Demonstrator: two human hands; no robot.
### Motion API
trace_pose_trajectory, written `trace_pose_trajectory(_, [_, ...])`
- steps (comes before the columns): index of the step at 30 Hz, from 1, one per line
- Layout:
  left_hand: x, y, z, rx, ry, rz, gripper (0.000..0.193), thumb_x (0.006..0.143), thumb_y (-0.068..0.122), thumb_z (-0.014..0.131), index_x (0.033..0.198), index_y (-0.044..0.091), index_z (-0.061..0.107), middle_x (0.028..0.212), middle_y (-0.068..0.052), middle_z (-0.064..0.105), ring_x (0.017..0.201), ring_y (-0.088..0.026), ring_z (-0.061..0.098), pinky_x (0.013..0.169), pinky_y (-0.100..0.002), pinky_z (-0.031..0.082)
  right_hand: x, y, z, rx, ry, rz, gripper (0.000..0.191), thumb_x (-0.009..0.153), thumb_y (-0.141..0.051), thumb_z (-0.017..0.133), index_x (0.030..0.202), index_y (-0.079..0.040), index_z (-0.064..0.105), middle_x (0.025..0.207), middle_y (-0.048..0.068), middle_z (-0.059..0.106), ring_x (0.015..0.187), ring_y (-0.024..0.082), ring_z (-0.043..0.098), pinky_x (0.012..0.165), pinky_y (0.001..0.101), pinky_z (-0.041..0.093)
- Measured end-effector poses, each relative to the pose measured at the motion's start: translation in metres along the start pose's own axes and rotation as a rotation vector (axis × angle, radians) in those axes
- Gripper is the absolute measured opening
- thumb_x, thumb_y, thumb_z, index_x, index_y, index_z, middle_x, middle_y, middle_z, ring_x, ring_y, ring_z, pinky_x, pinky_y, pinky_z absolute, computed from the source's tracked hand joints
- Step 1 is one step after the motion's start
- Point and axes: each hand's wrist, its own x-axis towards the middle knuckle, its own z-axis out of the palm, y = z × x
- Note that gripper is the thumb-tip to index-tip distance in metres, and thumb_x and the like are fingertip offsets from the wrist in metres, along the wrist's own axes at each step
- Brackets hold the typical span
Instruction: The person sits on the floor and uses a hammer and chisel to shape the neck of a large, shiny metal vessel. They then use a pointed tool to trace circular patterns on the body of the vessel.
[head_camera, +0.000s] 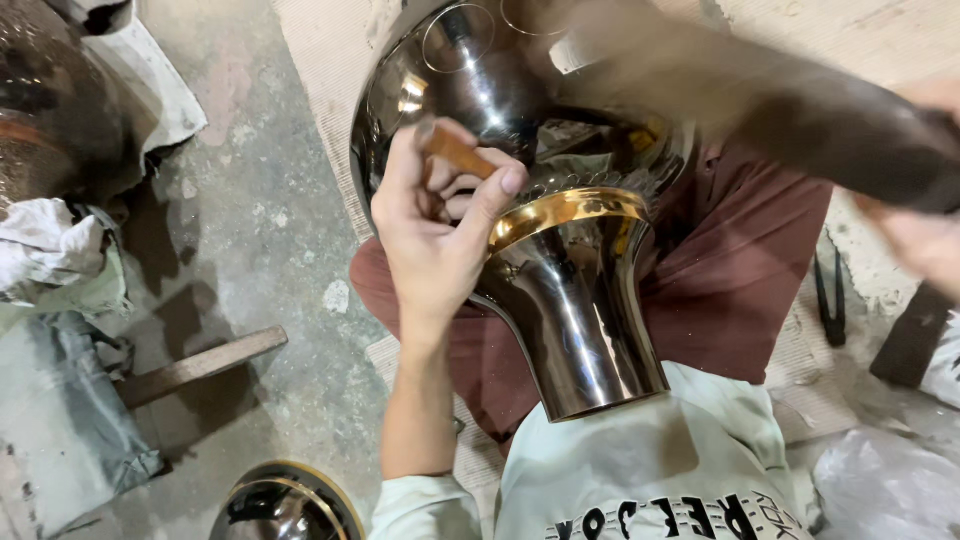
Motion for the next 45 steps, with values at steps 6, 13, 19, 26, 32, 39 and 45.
trace_pose_trajectory(6, [0.022, 0.026, 0.021, 0.507, -0.534, 0.279, 0.046, 0.091, 0.000, 0.083, 0.131, 0.009, 0.063, 0.079, -0.006, 0.066, 0.067, -0.010, 0.067, 0.065, -0.023, 0.057, -0.079, 0.035, 0.033, -0.117, -0.070, -0.356, 0.041, 0.095, -0.022, 0.083, 0.120, 0.004, 0.066, 0.094, 0.012, 0.069, 0.071, 0.022, 0.056, 0.067, 0.0323, 0.046])
trace_pose_trajectory(13, [0.065, 0.033, 0.040, 0.685, -0.934, 0.319, 0.052, 0.087, 0.007, 0.085, 0.134, 0.006, 0.060, 0.080, -0.011, 0.067, 0.074, -0.030, 0.071, 0.067, -0.037, 0.052, -0.110, 0.055, 0.068, -0.571, 0.094, -0.434, 0.042, 0.087, -0.024, 0.090, 0.113, 0.003, 0.069, 0.080, 0.018, 0.069, 0.069, 0.025, 0.068, 0.066, 0.0355, 0.053])
trace_pose_trajectory(19, [0.077, 0.032, 0.043, 0.752, -1.053, 0.335, 0.053, 0.084, 0.012, 0.087, 0.132, 0.007, 0.065, 0.084, -0.012, 0.073, 0.076, -0.030, 0.073, 0.068, -0.036, 0.055, -0.111, 0.067, 0.068, -0.514, 0.048, -0.356, 0.037, 0.090, -0.022, 0.084, 0.119, -0.005, 0.069, 0.085, 0.015, 0.072, 0.071, 0.028, 0.071, 0.070, 0.0383, 0.054])
trace_pose_trajectory(26, [0.081, 0.031, 0.042, 0.669, -1.092, 0.217, 0.051, 0.088, 0.011, 0.083, 0.135, 0.006, 0.063, 0.091, -0.011, 0.077, 0.079, -0.021, 0.079, 0.071, -0.032, 0.060, -0.111, 0.075, 0.057, -0.566, 0.042, -0.342, 0.044, 0.088, -0.018, 0.085, 0.128, -0.007, 0.070, 0.082, 0.014, 0.071, 0.066, 0.024, 0.069, 0.071, 0.0378, 0.053])
trace_pose_trajectory(32, [0.078, 0.030, 0.044, 0.685, -1.117, 0.303, 0.049, 0.088, 0.010, 0.083, 0.133, 0.004, 0.064, 0.096, -0.014, 0.076, 0.084, -0.028, 0.076, 0.072, -0.036, 0.058, -0.114, 0.052, 0.042, -0.226, -0.009, -0.483, 0.023, 0.104, -0.014, 0.083, 0.109, -0.002, 0.065, 0.091, 0.008, 0.072, 0.078, 0.015, 0.070, 0.075, 0.0277, 0.055])
trace_pose_trajectory(39, [0.071, 0.031, 0.044, 0.721, -1.044, 0.345, 0.050, 0.086, 0.013, 0.084, 0.131, 0.003, 0.064, 0.084, -0.014, 0.071, 0.079, -0.031, 0.074, 0.069, -0.040, 0.057, -0.104, 0.035, 0.015, -0.503, -0.002, -0.383, 0.027, 0.094, -0.008, 0.081, 0.111, 0.006, 0.065, 0.083, 0.012, 0.068, 0.070, 0.019, 0.067, 0.066, 0.0313, 0.053])
trace_pose_trajectory(45, [0.051, 0.036, 0.037, 0.704, -0.868, 0.274, 0.043, 0.093, 0.011, 0.082, 0.131, 0.006, 0.062, 0.077, -0.008, 0.066, 0.068, -0.024, 0.070, 0.063, -0.036, 0.050, -0.065, 0.089, -0.013, -0.309, -0.091, -0.325, 0.017, 0.108, -0.008, 0.076, 0.109, 0.001, 0.061, 0.094, 0.010, 0.070, 0.080, 0.015, 0.067, 0.076, 0.0261, 0.053])
